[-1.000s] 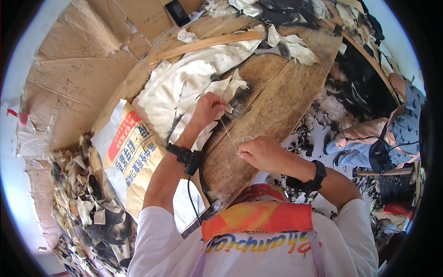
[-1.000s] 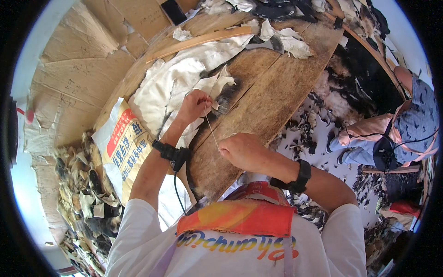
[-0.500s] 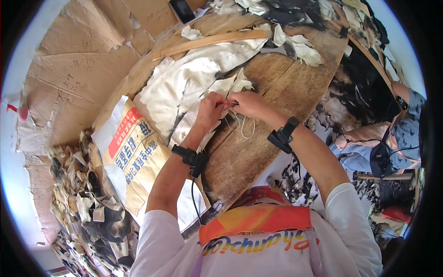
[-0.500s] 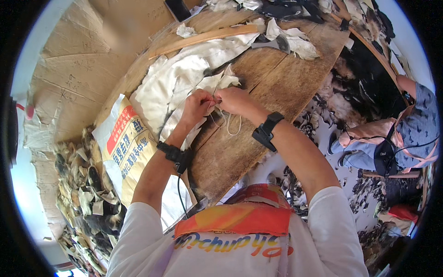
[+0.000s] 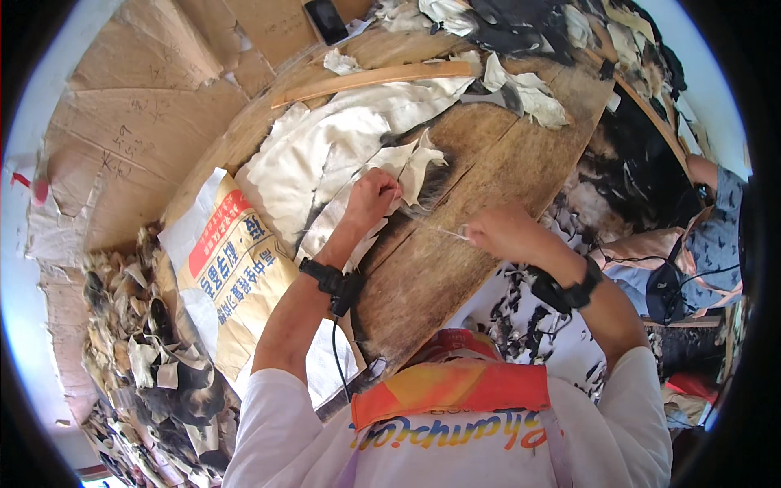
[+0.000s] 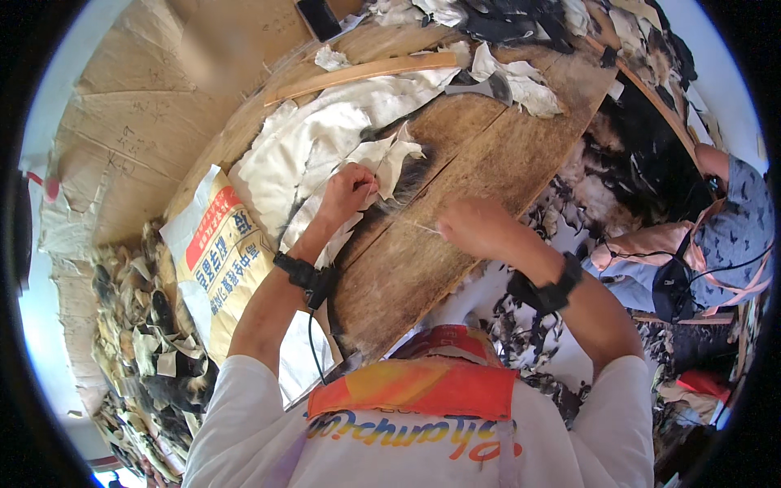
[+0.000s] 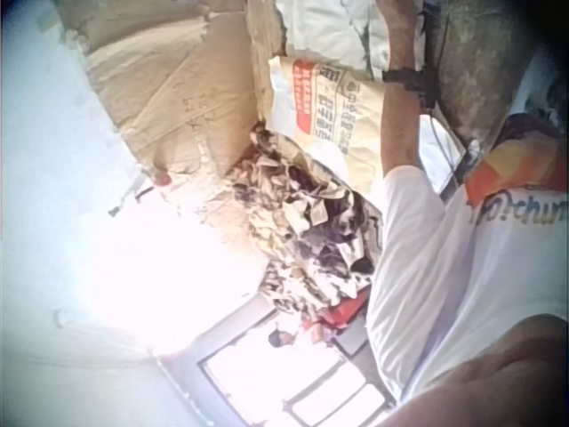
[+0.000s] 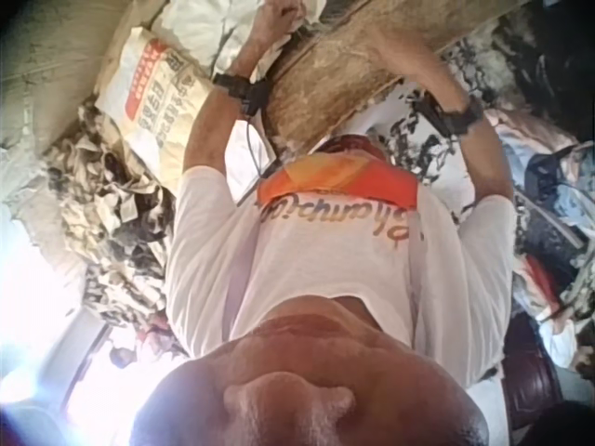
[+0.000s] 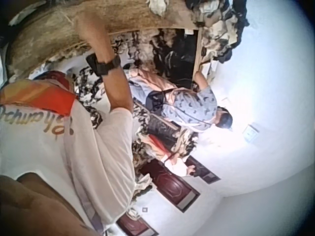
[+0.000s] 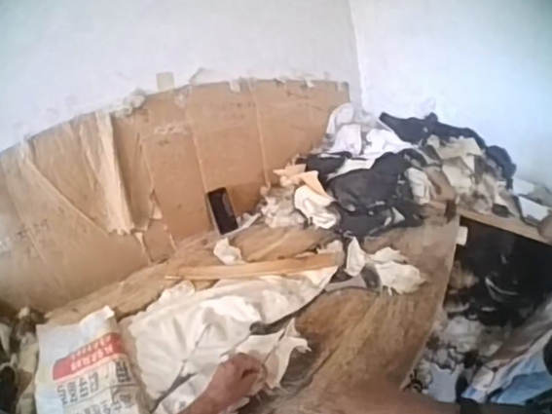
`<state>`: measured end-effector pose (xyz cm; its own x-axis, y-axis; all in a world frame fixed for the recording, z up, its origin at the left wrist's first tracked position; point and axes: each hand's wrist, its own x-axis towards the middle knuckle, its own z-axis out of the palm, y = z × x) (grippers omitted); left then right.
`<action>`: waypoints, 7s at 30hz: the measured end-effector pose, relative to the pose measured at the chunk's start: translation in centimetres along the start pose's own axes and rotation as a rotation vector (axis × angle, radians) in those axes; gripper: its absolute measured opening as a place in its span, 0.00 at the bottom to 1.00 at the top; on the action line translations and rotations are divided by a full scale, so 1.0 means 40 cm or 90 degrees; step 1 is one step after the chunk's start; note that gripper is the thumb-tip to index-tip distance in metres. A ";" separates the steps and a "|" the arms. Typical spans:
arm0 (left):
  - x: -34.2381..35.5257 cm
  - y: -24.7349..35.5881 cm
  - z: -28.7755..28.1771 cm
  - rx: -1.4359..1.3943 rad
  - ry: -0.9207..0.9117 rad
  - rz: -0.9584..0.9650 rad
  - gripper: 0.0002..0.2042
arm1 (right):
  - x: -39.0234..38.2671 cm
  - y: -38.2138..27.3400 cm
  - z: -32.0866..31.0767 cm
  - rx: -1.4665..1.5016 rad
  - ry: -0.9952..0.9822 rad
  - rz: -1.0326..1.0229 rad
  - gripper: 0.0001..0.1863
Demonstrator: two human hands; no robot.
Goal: Trimming and sewing leather pieces in a workshop environment.
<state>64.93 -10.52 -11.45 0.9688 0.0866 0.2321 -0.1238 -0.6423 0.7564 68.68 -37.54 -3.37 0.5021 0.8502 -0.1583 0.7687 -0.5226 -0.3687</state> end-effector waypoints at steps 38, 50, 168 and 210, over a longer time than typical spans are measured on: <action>0.008 0.013 -0.014 0.055 -0.008 -0.014 0.06 | -0.032 -0.156 0.016 0.269 0.044 -0.014 0.09; 0.009 0.002 0.005 0.056 0.014 0.028 0.03 | -0.141 0.137 -0.035 -0.066 0.278 0.148 0.08; -0.845 -0.076 -0.208 -0.684 0.898 -0.412 0.08 | 0.266 0.352 -0.312 0.359 -0.035 -0.269 0.10; 0.089 0.269 0.233 0.342 0.237 -0.315 0.17 | 0.517 0.289 -0.188 0.080 -0.009 -0.431 0.10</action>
<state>69.05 -24.22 -8.16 0.7381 0.6422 0.2070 0.5112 -0.7325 0.4496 90.94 -26.45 -4.01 -0.0785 0.9881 0.1320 0.8589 0.1343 -0.4942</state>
